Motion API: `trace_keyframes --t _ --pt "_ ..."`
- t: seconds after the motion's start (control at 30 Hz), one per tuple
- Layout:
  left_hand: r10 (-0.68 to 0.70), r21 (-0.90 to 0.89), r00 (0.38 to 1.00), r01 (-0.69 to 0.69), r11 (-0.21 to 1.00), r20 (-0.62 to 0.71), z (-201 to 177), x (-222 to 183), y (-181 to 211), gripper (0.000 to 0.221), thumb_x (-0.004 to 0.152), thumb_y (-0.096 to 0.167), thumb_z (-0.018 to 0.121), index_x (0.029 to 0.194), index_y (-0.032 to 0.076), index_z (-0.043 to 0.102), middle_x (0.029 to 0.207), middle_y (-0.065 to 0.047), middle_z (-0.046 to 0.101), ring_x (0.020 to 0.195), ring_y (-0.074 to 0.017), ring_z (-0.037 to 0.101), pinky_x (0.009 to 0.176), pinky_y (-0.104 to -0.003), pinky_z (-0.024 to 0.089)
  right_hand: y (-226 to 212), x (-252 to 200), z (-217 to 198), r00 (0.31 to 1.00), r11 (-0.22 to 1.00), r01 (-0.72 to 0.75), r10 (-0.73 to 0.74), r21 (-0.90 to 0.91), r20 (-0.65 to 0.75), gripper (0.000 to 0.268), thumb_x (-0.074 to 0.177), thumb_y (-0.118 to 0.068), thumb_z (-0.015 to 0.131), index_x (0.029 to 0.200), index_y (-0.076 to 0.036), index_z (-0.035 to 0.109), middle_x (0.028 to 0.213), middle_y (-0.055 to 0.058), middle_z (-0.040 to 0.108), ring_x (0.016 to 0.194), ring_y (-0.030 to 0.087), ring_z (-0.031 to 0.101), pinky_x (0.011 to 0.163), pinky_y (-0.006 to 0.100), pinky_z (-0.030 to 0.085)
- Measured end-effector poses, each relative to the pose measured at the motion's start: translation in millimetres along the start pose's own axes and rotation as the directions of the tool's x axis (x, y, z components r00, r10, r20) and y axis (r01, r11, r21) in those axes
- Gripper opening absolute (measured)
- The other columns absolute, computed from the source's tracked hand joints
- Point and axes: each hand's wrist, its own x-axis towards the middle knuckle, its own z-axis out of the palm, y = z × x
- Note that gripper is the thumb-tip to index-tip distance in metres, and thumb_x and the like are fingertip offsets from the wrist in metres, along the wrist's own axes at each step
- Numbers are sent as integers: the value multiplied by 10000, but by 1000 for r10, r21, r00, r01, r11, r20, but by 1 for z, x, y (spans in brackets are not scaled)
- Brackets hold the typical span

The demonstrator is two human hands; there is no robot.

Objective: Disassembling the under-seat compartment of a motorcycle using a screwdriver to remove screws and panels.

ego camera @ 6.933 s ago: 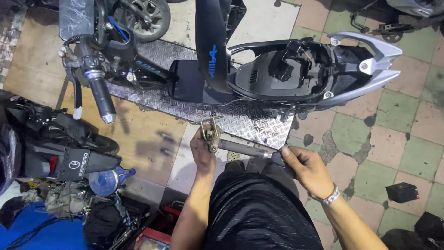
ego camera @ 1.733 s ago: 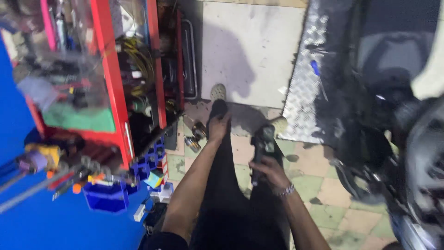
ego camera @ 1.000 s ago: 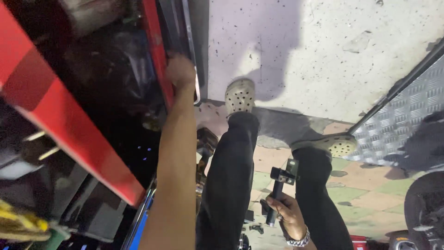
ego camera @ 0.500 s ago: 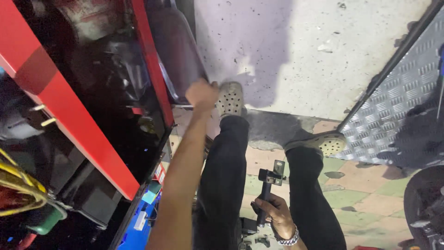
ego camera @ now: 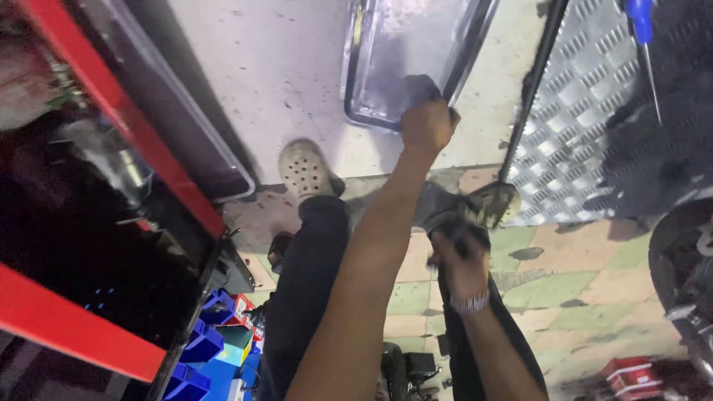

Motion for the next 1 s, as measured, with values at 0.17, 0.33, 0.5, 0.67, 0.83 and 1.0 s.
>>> trace_keyframes --t 0.17,0.33,0.5,0.67,0.83,1.0 --pt "-129 -458 988 151 876 80 -5 25 -9 302 931 258 629 1093 14 700 932 -147 748 891 -312 761 802 -455 598 -22 114 12 999 995 -11 8 -101 -32 613 843 -554 779 1156 -32 707 1065 206 746 1109 382 689 999 517 476" --pt "-112 -591 992 55 805 -61 -49 12 -30 533 963 208 648 1397 8 410 1097 -291 736 1081 -460 731 882 -573 603 -60 216 61 955 953 268 -282 -138 -92 288 845 -442 781 797 -161 738 637 17 684 694 216 737 692 360 538" --pt "-138 -445 896 -73 893 -422 -80 -37 -29 403 982 195 583 1319 -26 582 1259 -272 660 1243 -439 631 1099 -514 485 -96 223 76 962 953 197 -233 -229 -141 468 869 -550 727 1083 -136 770 918 110 781 949 328 755 861 471 593" --pt "-238 -213 687 124 969 -687 -30 -33 -88 561 915 214 707 1375 -9 476 1267 -254 553 1193 -439 612 1052 -517 503 -42 212 61 997 998 39 -36 50 -71 521 932 -548 645 1242 -134 705 1033 138 756 974 298 742 829 439 606" --pt "-387 -360 806 233 903 -448 28 -14 -128 406 967 180 569 1336 28 492 1056 -196 677 981 -400 740 833 -493 627 13 207 40 984 736 -181 138 653 116 416 907 -78 645 1312 15 629 797 220 671 563 263 665 427 359 523" --pt "-304 -461 875 108 881 -376 -5 -23 -82 302 993 197 560 1273 86 553 1060 -209 742 907 -343 770 767 -442 675 -52 157 1 952 539 -221 -61 813 299 667 911 -75 629 1521 44 389 1247 189 612 875 197 572 628 294 504"
